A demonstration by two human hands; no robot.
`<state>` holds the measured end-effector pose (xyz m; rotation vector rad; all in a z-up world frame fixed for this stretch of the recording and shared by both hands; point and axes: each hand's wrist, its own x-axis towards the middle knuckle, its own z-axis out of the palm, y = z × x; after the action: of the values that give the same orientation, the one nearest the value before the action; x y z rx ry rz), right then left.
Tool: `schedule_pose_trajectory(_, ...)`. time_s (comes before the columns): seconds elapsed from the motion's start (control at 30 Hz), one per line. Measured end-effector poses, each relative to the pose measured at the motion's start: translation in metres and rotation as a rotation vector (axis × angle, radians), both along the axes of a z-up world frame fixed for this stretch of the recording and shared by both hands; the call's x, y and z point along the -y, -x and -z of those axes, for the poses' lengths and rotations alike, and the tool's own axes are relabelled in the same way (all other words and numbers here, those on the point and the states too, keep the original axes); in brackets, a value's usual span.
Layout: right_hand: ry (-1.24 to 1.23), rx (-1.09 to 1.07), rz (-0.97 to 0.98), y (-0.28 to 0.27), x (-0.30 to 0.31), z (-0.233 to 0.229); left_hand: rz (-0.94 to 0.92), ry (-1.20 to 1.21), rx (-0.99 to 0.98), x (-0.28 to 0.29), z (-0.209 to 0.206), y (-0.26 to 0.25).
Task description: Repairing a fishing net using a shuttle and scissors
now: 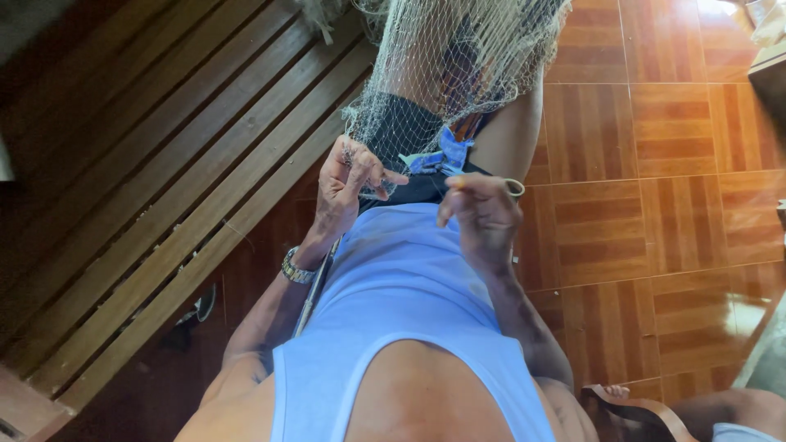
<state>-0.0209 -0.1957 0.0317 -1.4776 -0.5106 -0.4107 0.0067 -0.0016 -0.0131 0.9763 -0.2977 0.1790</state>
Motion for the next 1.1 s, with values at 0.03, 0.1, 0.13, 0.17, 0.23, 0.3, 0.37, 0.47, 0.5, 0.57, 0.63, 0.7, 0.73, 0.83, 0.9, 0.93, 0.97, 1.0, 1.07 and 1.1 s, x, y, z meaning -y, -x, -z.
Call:
schedule_pose_trajectory(0.03,-0.002,0.001,0.000,0.001,-0.002,0.002,0.000,-0.002,0.001,0.001,0.001,0.000)
schedule_pose_trajectory(0.1,0.138,0.027,-0.012,0.003,-0.005,0.007,-0.011,0.032,0.007,0.003,0.004,0.000)
schedule_pose_trajectory(0.13,0.137,0.029,-0.013,0.002,-0.005,0.007,-0.012,0.030,0.009,0.002,0.003,0.000)
schedule_pose_trajectory(0.17,0.163,0.046,-0.007,0.002,-0.005,0.008,-0.020,0.018,0.017,0.002,0.002,0.000)
schedule_pose_trajectory(0.23,0.188,0.061,-0.003,0.001,-0.003,0.008,-0.028,0.004,0.024,0.002,0.004,-0.001)
schedule_pose_trajectory(0.3,0.188,0.059,-0.005,0.001,-0.001,0.009,-0.019,0.031,0.010,0.002,0.010,-0.002)
schedule_pose_trajectory(0.37,0.182,0.041,-0.013,0.004,0.000,0.008,-0.017,0.037,0.001,0.001,0.010,-0.003)
schedule_pose_trajectory(0.47,0.207,0.014,0.000,0.006,-0.002,0.001,-0.012,0.048,-0.015,0.002,0.009,-0.002)
schedule_pose_trajectory(0.5,0.240,0.010,0.018,0.005,-0.004,-0.002,-0.011,0.053,-0.017,0.002,0.007,-0.002)
schedule_pose_trajectory(0.57,0.249,-0.008,0.028,0.001,-0.005,-0.001,-0.008,0.056,-0.031,0.003,0.002,-0.001)
schedule_pose_trajectory(0.63,0.258,-0.026,0.037,-0.002,-0.005,0.011,-0.005,0.059,-0.044,0.003,-0.001,0.001)
schedule_pose_trajectory(0.7,0.171,-0.090,0.042,-0.004,-0.003,0.032,-0.007,0.049,-0.049,0.004,-0.002,0.002)
schedule_pose_trajectory(0.73,0.170,-0.092,0.045,-0.003,-0.004,0.033,-0.005,0.048,-0.049,0.003,0.000,0.001)
schedule_pose_trajectory(0.83,0.119,-0.132,0.060,-0.001,-0.009,0.027,0.019,0.086,-0.067,0.004,0.005,0.000)
schedule_pose_trajectory(0.9,0.068,-0.074,0.033,-0.001,-0.012,0.015,0.026,0.106,-0.065,0.004,0.009,0.000)
schedule_pose_trajectory(0.93,0.070,-0.074,0.032,-0.001,-0.012,0.018,0.025,0.108,-0.065,0.004,0.008,-0.001)
schedule_pose_trajectory(0.97,0.082,-0.022,0.050,-0.001,-0.011,0.020,0.020,0.108,-0.066,0.004,0.008,0.000)
schedule_pose_trajectory(1.0,0.094,0.030,0.067,-0.001,-0.010,0.023,0.014,0.108,-0.067,0.004,0.007,0.000)
schedule_pose_trajectory(1.07,0.110,0.073,0.064,-0.001,-0.007,0.022,0.009,0.102,-0.066,0.004,0.007,0.000)
schedule_pose_trajectory(1.1,0.125,0.116,0.065,-0.001,-0.006,0.023,0.007,0.095,-0.064,0.004,0.007,0.000)
